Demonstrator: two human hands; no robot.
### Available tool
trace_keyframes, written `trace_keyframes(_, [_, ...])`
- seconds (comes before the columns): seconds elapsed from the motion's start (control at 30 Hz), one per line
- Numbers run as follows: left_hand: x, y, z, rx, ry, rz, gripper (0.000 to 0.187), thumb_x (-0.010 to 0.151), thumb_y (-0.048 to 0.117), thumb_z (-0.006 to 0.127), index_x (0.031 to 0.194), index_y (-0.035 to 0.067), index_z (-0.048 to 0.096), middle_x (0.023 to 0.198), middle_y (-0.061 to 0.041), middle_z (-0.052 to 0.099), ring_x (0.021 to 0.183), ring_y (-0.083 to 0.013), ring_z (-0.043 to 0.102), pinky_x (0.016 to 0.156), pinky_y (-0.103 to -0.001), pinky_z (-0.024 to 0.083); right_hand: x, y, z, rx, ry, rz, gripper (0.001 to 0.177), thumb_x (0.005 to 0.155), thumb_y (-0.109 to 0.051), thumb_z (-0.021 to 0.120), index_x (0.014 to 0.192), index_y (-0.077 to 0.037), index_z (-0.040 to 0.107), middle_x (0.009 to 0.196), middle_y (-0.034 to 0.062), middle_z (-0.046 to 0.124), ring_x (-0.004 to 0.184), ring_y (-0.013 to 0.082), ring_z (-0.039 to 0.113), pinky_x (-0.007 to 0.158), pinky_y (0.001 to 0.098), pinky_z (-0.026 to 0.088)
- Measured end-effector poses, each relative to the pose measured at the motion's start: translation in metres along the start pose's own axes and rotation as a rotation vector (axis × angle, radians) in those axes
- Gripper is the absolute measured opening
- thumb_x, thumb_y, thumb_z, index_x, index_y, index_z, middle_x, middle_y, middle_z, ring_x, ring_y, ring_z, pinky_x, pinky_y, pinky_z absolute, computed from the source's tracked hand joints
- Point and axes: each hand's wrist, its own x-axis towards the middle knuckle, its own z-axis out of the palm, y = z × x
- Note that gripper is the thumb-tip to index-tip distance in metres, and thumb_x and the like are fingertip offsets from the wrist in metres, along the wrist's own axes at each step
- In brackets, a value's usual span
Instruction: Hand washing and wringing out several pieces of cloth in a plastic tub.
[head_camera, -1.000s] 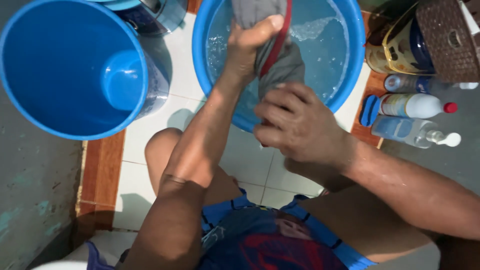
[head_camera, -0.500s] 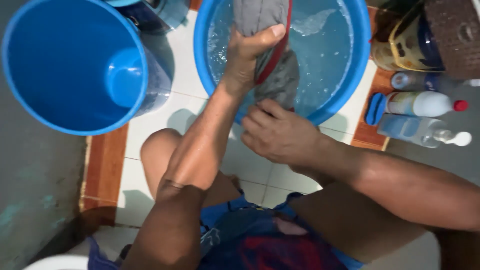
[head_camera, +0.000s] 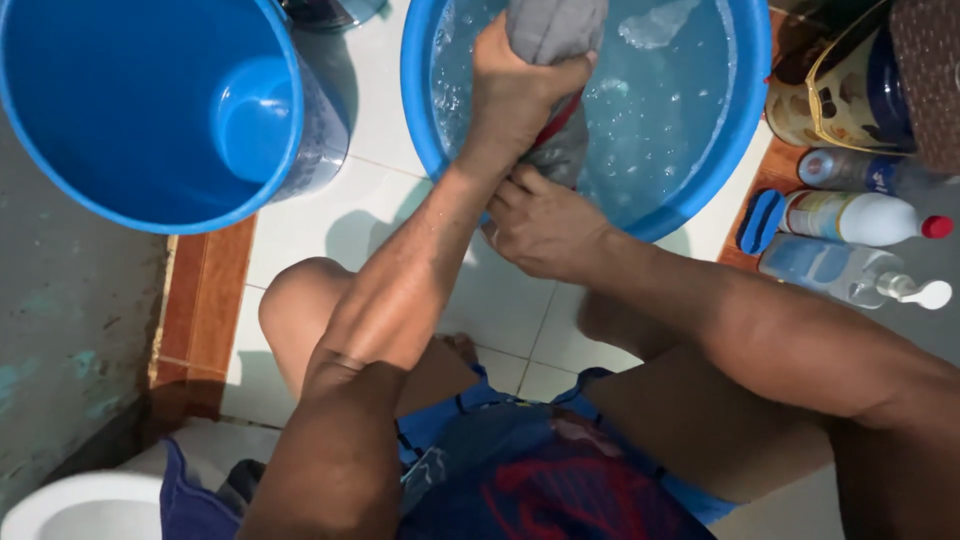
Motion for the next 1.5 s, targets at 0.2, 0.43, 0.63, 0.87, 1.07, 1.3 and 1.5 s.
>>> trace_keyframes(0.2, [0.002, -0.002, 0.004, 0.055, -0.017, 0.001, 0.039, 0.071, 0.006, 0.084, 0.106, 0.001, 0.067, 0.096, -0.007, 0.076, 0.090, -0.0157, 0.072, 0.085, -0.031, 0.059, 0.005, 0.009, 0.021, -0.046, 0.004, -0.021, 0.030, 0.077, -0.028, 0.062, 0.095, -0.012, 0.080, 0.107, 0.0070, 0.073, 0.117, 0.0269, 0.058, 0.106, 0.0476, 0.036])
trace_keyframes(0.43, [0.002, -0.024, 0.002, 0.060, 0.053, 0.080, 0.041, 0.072, 0.004, 0.083, 0.110, 0.002, 0.067, 0.097, -0.006, 0.077, 0.092, -0.0157, 0.072, 0.086, -0.030, 0.059, 0.003, 0.013, 0.037, -0.105, -0.187, -0.065, 0.024, 0.083, -0.029, 0.062, 0.094, -0.015, 0.079, 0.104, 0.0048, 0.073, 0.117, 0.0264, 0.059, 0.112, 0.0512, 0.034])
trace_keyframes(0.63, [-0.003, -0.027, -0.038, -0.240, -0.033, -0.395, 0.028, 0.087, 0.013, 0.080, 0.098, -0.013, 0.078, 0.090, -0.011, 0.079, 0.080, -0.0174, 0.073, 0.081, -0.033, 0.059, -0.017, 0.013, -0.045, 0.180, 0.337, -0.082, 0.017, 0.082, -0.025, 0.062, 0.094, -0.019, 0.072, 0.123, 0.0033, 0.068, 0.127, 0.0230, 0.058, 0.116, 0.0459, 0.037])
trace_keyframes(0.87, [-0.009, 0.007, -0.028, -0.461, 0.033, -0.443, 0.028, 0.079, 0.007, 0.078, 0.100, -0.010, 0.072, 0.087, -0.010, 0.072, 0.072, -0.0195, 0.069, 0.068, -0.036, 0.056, -0.013, 0.008, -0.024, 0.291, 0.070, -0.221, 0.019, 0.078, -0.026, 0.061, 0.086, -0.013, 0.072, 0.095, 0.0067, 0.065, 0.108, 0.0273, 0.060, 0.110, 0.0448, 0.040])
trace_keyframes(1.07, [-0.005, -0.017, 0.002, -0.114, 0.051, -0.220, 0.035, 0.075, 0.008, 0.083, 0.105, -0.003, 0.072, 0.095, -0.010, 0.077, 0.087, -0.0180, 0.074, 0.079, -0.032, 0.059, -0.009, 0.009, 0.024, 0.031, 0.041, -0.058, 0.022, 0.084, -0.022, 0.059, 0.083, -0.008, 0.077, 0.098, 0.0109, 0.072, 0.097, 0.0256, 0.063, 0.095, 0.0410, 0.043])
trace_keyframes(1.3, [-0.003, -0.037, 0.014, 0.106, 0.146, -0.153, 0.048, 0.065, 0.011, 0.084, 0.109, 0.000, 0.069, 0.095, -0.011, 0.079, 0.088, -0.0211, 0.076, 0.080, -0.033, 0.060, -0.003, 0.019, 0.032, -0.008, -0.136, -0.076, 0.026, 0.082, -0.024, 0.059, 0.091, -0.008, 0.078, 0.098, 0.0106, 0.073, 0.108, 0.0287, 0.064, 0.112, 0.0478, 0.035])
trace_keyframes(1.5, [-0.003, -0.039, 0.018, 0.247, 0.145, -0.198, 0.057, 0.061, 0.015, 0.085, 0.113, 0.002, 0.067, 0.095, -0.014, 0.079, 0.090, -0.0238, 0.078, 0.081, -0.035, 0.060, -0.003, 0.016, 0.088, -0.010, -0.133, -0.048, 0.039, 0.085, -0.029, 0.055, 0.113, -0.009, 0.074, 0.118, 0.0129, 0.071, 0.121, 0.0290, 0.060, 0.111, 0.0487, 0.034])
